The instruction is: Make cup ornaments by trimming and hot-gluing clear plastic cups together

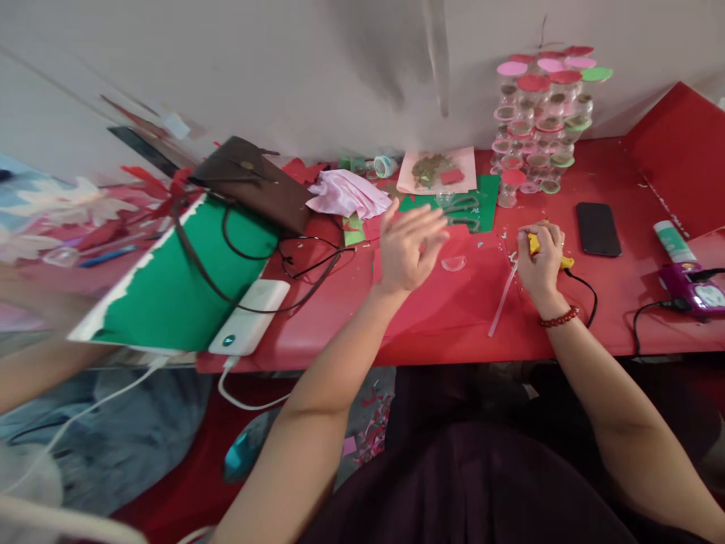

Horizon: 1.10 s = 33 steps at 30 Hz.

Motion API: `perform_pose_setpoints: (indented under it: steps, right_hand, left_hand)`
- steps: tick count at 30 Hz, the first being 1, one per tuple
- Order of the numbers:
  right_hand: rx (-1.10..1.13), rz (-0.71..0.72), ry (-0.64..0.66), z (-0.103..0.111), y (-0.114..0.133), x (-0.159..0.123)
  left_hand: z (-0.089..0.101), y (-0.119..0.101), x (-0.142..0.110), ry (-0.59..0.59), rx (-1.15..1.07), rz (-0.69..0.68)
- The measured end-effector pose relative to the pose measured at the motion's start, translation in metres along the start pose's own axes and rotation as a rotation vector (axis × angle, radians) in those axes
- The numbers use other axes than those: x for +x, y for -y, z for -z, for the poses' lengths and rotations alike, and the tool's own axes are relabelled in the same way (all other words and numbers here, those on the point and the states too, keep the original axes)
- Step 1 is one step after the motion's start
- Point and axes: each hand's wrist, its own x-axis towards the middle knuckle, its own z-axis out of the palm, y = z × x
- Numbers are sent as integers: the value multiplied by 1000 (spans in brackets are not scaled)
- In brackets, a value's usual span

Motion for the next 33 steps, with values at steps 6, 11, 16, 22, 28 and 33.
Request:
perform_pose_setpoints:
  steps: [6, 11, 16, 22, 28, 33]
  right_hand:
    - [42, 15, 1, 0, 4, -4]
    - [72, 9, -3, 5, 5, -5]
    - [77, 20, -1, 6, 6, -5]
    - [91, 3, -40, 6, 1, -4]
    - [58, 34, -19, 4, 0, -5]
    - [92, 46, -7, -1, -1, -5]
  left_hand:
    - [-45, -10, 66, 228, -48, -91]
    - [-85, -7, 55, 496, -33, -3]
    - [-78, 1, 53, 489, -71, -19]
    - [-29, 17, 66, 233, -142, -50]
    - [-22, 20, 6, 344, -47, -183]
    - [-43, 21, -17, 423, 26, -166]
